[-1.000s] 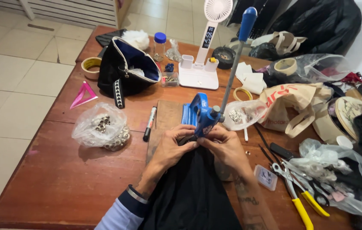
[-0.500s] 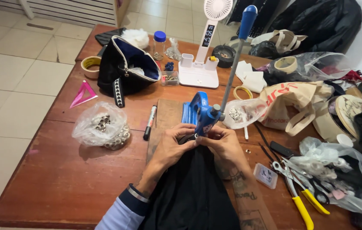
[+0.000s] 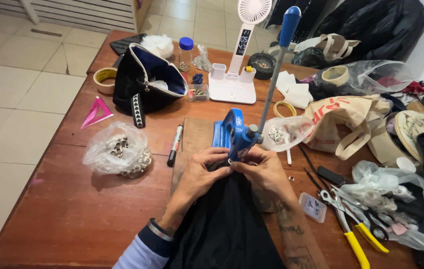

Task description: Attaching metal grommets to a black fabric garment using a manual press tool.

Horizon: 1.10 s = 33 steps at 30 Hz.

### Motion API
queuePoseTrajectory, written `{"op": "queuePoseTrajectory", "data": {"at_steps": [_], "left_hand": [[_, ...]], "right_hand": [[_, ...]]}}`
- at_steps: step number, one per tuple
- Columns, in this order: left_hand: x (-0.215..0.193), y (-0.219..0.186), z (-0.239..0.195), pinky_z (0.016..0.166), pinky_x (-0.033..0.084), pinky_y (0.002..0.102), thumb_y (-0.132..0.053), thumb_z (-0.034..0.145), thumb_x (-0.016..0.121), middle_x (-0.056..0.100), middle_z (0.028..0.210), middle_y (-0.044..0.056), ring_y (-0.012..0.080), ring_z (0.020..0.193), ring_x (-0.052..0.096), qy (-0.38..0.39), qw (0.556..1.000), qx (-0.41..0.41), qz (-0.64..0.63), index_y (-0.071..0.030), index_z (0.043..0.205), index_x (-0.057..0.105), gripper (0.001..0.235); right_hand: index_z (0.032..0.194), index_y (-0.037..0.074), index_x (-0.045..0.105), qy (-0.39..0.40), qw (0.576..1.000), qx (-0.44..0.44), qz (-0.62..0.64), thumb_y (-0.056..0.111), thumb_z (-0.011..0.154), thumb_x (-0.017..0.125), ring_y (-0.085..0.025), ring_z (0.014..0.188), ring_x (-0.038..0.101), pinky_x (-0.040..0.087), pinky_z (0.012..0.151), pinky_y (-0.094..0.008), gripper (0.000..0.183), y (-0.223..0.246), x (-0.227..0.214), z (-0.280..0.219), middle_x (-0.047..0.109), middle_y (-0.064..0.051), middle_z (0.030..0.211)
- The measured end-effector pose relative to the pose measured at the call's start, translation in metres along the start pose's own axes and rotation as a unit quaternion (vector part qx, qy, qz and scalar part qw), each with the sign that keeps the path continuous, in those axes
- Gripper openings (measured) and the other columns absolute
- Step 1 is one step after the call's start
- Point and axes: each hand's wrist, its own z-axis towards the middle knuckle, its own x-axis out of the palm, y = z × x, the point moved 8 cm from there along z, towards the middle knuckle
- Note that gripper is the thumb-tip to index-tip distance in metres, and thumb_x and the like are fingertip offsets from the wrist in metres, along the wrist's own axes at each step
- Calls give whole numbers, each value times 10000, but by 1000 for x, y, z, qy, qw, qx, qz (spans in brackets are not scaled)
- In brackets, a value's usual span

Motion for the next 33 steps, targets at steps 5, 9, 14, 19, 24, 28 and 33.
{"op": "queuePoseTrajectory", "data": {"at_steps": [5, 9, 14, 19, 24, 28, 33], "left_hand": [[2, 8, 2, 1060, 491, 431, -207, 758, 918, 775, 1253, 71, 315, 1208, 691, -7, 1000, 9, 1, -201, 1174, 829, 425], [-3, 6, 1, 1055, 496, 415, -206, 754, 923, 779, 1249, 56, 279, 1204, 699, -16, 1000, 7, -2, -220, 1157, 837, 413], [4, 3, -3, 1049, 506, 429, -232, 753, 918, 780, 1247, 83, 320, 1192, 707, 1, 1000, 9, -5, -214, 1150, 837, 406], [2, 5, 0, 1053, 504, 431, -230, 763, 918, 771, 1263, 92, 325, 1201, 701, 3, 1000, 16, -4, -217, 1153, 835, 400], [-1, 7, 1, 1052, 501, 438, -208, 765, 910, 767, 1268, 114, 328, 1206, 700, 6, 1000, 13, -10, -202, 1159, 831, 402], [-2, -7, 2, 1003, 541, 338, -101, 760, 870, 750, 1286, 93, 245, 1136, 713, 1, 999, -2, -40, -70, 1143, 804, 390], [-2, -16, 1, 978, 568, 270, 17, 761, 820, 724, 1314, 93, 192, 1088, 715, -4, 997, -12, -82, 70, 1138, 770, 384]], "right_hand": [[819, 34, 831, 16, 998, -7, -58, 59, 676, 976, -114, 825, 675, 599, 841, -308, 205, -3, -3, 5, 695, -14, 844], [808, 26, 823, 17, 997, -12, -70, 65, 680, 973, -118, 818, 666, 603, 842, -321, 201, 0, 1, 4, 700, -24, 843], [828, 20, 841, -6, 999, 4, -45, 63, 672, 980, -140, 831, 712, 618, 855, -334, 213, 14, 2, -14, 710, -50, 899], [948, 66, 832, 15, 1000, 18, -6, 1, 668, 969, -113, 842, 702, 612, 819, -287, 319, 6, 0, -10, 756, -28, 875], [1159, 66, 735, 21, 999, 15, 39, -120, 729, 831, -171, 928, 722, 658, 767, -404, 478, 19, -49, 20, 757, -49, 1024], [1442, 93, 446, 44, 974, -97, 202, 451, 812, 615, -269, 1212, 576, 510, 1028, -409, 744, 138, -49, 41, 540, -132, 1329], [1696, 108, 156, 34, 947, -158, 278, 667, 656, 729, -291, 1094, 615, 571, 912, -380, 1313, 231, -27, 70, 504, -210, 1268]]}}
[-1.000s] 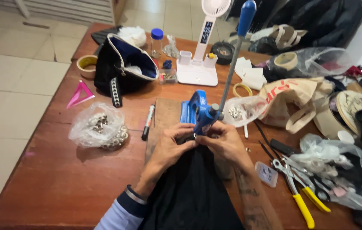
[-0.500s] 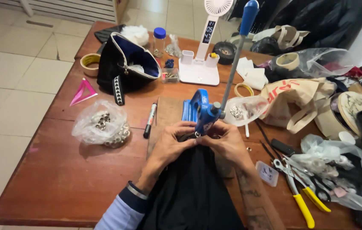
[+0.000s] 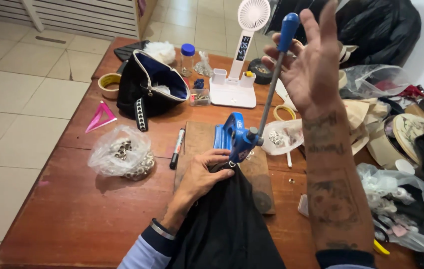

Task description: Attaching metal grommets to a black fabric garment using a manual press tool.

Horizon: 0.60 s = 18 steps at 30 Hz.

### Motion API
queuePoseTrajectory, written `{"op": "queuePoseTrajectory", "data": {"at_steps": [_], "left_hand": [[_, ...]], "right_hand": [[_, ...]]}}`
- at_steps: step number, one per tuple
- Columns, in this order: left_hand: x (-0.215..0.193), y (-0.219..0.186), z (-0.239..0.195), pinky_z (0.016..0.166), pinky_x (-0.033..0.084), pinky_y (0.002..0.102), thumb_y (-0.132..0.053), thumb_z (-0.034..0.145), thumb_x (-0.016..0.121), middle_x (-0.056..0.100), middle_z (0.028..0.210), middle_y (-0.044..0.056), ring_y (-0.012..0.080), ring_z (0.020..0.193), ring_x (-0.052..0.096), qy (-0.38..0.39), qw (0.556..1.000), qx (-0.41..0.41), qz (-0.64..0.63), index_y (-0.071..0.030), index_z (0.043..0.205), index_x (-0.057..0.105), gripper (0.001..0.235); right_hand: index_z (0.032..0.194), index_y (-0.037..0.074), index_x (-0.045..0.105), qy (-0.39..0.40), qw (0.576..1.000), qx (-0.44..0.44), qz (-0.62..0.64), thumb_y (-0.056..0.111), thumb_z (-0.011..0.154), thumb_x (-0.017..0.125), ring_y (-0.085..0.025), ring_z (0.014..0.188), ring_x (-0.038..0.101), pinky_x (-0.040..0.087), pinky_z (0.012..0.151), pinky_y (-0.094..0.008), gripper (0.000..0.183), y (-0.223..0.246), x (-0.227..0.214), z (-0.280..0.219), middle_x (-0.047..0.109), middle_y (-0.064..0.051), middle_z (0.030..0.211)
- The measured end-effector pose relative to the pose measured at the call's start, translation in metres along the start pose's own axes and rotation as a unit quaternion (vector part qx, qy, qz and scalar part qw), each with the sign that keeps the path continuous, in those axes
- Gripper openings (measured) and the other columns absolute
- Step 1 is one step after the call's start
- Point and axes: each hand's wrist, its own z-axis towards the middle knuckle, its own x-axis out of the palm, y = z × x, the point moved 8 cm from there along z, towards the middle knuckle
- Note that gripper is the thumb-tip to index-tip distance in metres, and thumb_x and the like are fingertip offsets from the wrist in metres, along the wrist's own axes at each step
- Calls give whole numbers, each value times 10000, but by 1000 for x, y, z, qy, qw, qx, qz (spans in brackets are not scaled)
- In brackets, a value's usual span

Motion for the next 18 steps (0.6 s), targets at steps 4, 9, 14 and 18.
{"op": "queuePoseTrajectory", "data": {"at_steps": [4, 9, 14, 18], "left_hand": [[2, -3, -1, 956, 570, 253, 20, 760, 813, 730, 1314, 85, 181, 1073, 719, 5, 1000, -10, 2, 57, 1135, 780, 378], [0, 2, 0, 946, 567, 261, 11, 753, 824, 735, 1308, 104, 186, 1058, 715, 2, 1000, 12, 8, 71, 1135, 770, 390], [1, 7, -1, 980, 559, 271, 17, 759, 824, 727, 1306, 99, 195, 1092, 708, 8, 1000, 20, -19, 83, 1101, 771, 352], [2, 17, -5, 987, 562, 281, -4, 763, 838, 726, 1312, 114, 207, 1098, 712, 4, 999, 35, -18, 80, 1109, 766, 364]], "right_hand": [[1048, 154, 567, -15, 991, -80, -106, 717, 729, 600, -116, 605, 498, 590, 793, -348, 648, 40, 37, -38, 456, 23, 725], [658, 144, 429, -4, 958, -208, -197, 250, 1121, 400, -94, 494, 396, 557, 696, -279, 476, 44, 63, -163, 447, -8, 566], [594, 134, 397, 22, 918, -320, -233, 166, 989, 401, -112, 521, 357, 531, 736, -390, 396, 22, 65, -218, 399, -4, 535], [610, 154, 353, 61, 864, -415, -277, 123, 912, 450, -92, 472, 327, 520, 636, -329, 318, 4, 41, -235, 420, 24, 495]]}}
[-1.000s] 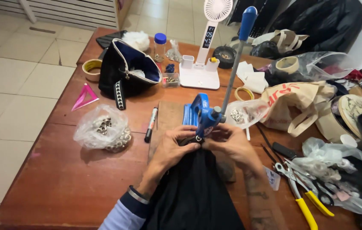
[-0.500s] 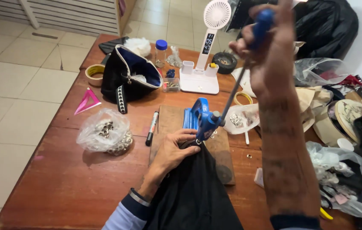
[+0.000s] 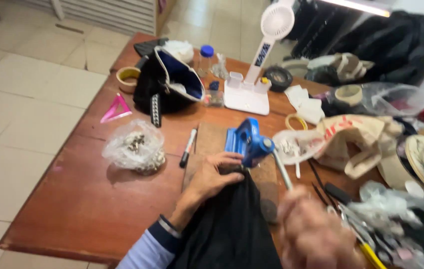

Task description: Attaching metal grommets to a black fabric garment using a manual press tool.

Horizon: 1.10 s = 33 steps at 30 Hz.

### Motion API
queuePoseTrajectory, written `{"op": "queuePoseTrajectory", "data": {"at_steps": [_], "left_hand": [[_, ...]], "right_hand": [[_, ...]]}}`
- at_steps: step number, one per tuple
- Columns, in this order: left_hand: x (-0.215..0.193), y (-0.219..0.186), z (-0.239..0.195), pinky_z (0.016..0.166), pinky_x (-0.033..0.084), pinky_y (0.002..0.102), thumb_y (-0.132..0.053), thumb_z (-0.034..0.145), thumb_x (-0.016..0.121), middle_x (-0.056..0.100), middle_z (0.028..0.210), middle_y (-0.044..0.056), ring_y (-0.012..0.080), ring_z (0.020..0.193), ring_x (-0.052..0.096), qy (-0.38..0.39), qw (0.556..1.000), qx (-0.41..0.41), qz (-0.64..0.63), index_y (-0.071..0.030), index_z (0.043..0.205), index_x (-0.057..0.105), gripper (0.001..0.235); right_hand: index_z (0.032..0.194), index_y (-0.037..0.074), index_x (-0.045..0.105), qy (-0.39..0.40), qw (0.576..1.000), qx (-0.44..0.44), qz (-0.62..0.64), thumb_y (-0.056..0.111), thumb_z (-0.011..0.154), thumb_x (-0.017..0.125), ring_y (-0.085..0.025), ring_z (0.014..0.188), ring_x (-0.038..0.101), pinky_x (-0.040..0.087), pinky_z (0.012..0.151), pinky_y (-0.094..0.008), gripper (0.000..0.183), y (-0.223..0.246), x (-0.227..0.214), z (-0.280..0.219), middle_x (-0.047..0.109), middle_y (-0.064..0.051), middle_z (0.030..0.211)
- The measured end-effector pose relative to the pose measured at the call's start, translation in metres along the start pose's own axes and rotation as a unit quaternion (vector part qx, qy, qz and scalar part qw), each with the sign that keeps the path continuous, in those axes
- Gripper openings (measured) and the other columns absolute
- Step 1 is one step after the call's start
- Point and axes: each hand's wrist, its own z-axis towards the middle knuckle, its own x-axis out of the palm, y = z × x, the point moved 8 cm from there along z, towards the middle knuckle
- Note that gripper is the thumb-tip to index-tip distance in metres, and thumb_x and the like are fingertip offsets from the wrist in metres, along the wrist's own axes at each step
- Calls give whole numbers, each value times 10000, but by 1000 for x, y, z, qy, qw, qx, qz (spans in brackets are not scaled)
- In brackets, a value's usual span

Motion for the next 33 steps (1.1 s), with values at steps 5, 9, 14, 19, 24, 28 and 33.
{"op": "queuePoseTrajectory", "data": {"at_steps": [5, 9, 14, 19, 24, 28, 33], "left_hand": [[-7, -17, 10, 961, 573, 301, -57, 776, 833, 748, 1280, 102, 208, 1082, 725, 14, 997, 41, 62, 32, 1073, 781, 314], [-1, -9, 4, 915, 583, 267, -16, 793, 818, 733, 1305, 120, 184, 1029, 722, 10, 1000, 24, 11, 48, 1092, 768, 309], [-3, -5, 5, 874, 598, 272, 2, 779, 822, 736, 1303, 102, 180, 1011, 726, 10, 1000, 18, 8, 16, 1063, 778, 288], [-1, -18, 8, 914, 578, 256, 24, 779, 800, 729, 1310, 84, 171, 1008, 725, 8, 1000, 7, 30, 76, 1068, 772, 295], [-6, -3, 14, 956, 574, 277, 53, 761, 802, 717, 1329, 140, 212, 1078, 717, -2, 1000, 6, -17, 92, 1079, 768, 321], [4, -1, -1, 997, 559, 297, 13, 769, 815, 708, 1329, 115, 229, 1123, 708, 17, 1000, -17, 11, 58, 1069, 774, 306], [0, -5, 4, 972, 510, 278, 42, 744, 811, 708, 1363, 86, 197, 1151, 678, 30, 997, -65, -4, -9, 1211, 769, 471]], "right_hand": [[530, 216, 431, -87, 996, 7, -30, 36, 783, 599, -81, 515, 505, 507, 628, -204, 352, -31, -2, -63, 487, 75, 494], [506, 78, 596, 77, 981, 170, 56, 82, 853, 684, -152, 542, 683, 633, 510, -173, 358, -75, -34, -158, 639, -100, 666], [701, 119, 626, 48, 996, -49, 60, -89, 762, 738, 19, 541, 627, 573, 568, -33, 244, -168, -90, -311, 633, 50, 708], [518, 149, 558, 76, 996, -44, 9, 67, 810, 586, -112, 486, 563, 597, 639, -240, 304, -33, 6, -73, 582, 46, 508], [552, 225, 510, 282, 911, -107, 282, 257, 991, 418, -171, 494, 552, 488, 720, -419, 450, -20, 17, 49, 577, 29, 548], [1130, 120, 536, -40, 956, 286, 54, 282, 1078, 487, -132, 904, 618, 558, 851, -280, 177, -108, -19, 126, 591, -17, 982], [1560, 174, 366, 54, 923, 344, 163, 657, 964, 445, -420, 1357, 544, 451, 1101, -573, 771, -197, -14, 96, 560, -191, 1450]]}}
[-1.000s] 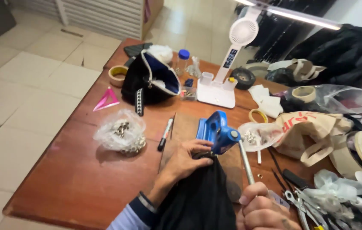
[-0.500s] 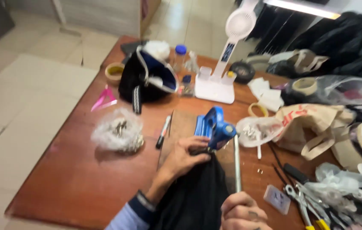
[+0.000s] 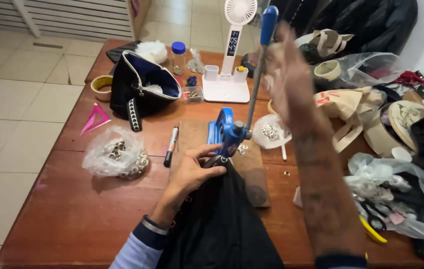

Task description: Attaching metal grommets to a black fabric garment using a manual press tool.

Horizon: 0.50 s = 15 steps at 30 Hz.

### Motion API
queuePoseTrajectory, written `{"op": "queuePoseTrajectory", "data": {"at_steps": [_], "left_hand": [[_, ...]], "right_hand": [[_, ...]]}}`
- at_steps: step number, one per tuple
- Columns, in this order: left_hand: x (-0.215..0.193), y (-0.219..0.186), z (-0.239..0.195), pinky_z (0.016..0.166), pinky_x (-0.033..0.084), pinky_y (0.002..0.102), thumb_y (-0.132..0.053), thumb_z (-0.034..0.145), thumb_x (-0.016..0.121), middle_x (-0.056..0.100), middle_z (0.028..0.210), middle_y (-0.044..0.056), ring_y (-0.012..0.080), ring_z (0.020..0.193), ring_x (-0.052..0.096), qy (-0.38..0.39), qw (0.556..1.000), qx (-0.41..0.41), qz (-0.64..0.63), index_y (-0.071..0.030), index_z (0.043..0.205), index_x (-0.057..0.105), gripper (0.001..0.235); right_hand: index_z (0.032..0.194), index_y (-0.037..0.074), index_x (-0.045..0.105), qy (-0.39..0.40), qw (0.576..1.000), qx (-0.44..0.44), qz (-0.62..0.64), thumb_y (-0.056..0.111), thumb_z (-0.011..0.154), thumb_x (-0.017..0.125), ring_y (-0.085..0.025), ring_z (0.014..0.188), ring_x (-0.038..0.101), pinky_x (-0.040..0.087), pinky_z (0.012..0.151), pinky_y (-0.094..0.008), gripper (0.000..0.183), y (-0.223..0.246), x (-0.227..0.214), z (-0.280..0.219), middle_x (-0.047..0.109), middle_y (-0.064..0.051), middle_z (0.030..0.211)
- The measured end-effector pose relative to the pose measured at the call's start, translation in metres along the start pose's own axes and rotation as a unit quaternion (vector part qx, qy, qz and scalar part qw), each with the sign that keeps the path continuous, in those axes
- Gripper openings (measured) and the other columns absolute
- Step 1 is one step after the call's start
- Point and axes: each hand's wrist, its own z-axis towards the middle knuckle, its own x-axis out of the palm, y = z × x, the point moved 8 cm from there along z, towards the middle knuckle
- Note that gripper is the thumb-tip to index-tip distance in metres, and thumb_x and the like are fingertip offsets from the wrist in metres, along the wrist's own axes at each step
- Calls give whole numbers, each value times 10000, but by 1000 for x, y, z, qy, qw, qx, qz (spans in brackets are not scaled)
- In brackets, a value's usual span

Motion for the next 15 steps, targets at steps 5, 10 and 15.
{"op": "queuePoseTrajectory", "data": {"at_steps": [5, 10, 15], "left_hand": [[-21, 0, -13, 982, 573, 454, -228, 792, 909, 743, 1218, 232, 346, 1140, 720, -86, 985, -124, 85, -56, 1431, 635, 716], [-33, 38, 2, 707, 563, 339, -395, 884, 788, 781, 873, 85, 213, 815, 740, -102, 951, -201, 212, -120, 986, 811, 295], [-23, 21, 10, 645, 415, 251, -345, 889, 752, 628, 726, 8, 148, 718, 570, -122, 971, -167, 124, -120, 761, 721, 261]], "right_hand": [[1549, 17, 451, -106, 934, 340, -19, 211, 1029, 628, -254, 1013, 680, 639, 801, -448, 583, -165, -32, -142, 555, -160, 1300], [1265, 137, 709, -55, 909, 412, -6, 294, 1017, 695, -139, 799, 681, 573, 648, -264, 293, -208, -20, -177, 673, -39, 961], [974, 81, 749, -43, 922, 383, 42, 204, 955, 789, -100, 557, 681, 555, 446, -218, 131, -207, -21, -161, 692, -3, 716]]}}
